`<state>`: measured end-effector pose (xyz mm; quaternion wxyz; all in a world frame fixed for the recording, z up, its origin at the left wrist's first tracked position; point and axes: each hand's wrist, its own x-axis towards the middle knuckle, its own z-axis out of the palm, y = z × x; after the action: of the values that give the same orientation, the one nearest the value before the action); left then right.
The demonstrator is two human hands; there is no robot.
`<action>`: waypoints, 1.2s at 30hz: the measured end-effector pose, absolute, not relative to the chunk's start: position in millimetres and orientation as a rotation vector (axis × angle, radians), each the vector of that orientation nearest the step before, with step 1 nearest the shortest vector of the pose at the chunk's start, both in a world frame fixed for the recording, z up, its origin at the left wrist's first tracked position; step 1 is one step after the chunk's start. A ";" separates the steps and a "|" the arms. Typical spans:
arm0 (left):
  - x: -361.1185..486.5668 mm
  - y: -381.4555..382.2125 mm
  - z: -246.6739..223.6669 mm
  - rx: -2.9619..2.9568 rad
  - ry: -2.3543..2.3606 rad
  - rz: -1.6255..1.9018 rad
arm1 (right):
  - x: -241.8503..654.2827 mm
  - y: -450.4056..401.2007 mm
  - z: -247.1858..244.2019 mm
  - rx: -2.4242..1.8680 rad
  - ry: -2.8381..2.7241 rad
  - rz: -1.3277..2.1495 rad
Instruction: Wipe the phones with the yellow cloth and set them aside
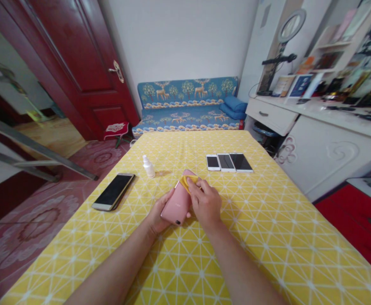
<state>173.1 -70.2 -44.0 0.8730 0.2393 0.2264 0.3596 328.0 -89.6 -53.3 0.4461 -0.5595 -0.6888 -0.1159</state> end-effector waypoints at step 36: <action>150.4 -56.8 -30.4 0.440 0.244 0.930 | 328.6 -83.1 -61.4 -1.413 -1.655 0.282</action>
<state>150.4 -56.8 -30.4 0.8635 0.2098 0.1166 0.4436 328.6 -83.1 -61.4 0.4559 -0.5730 -0.6713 0.1145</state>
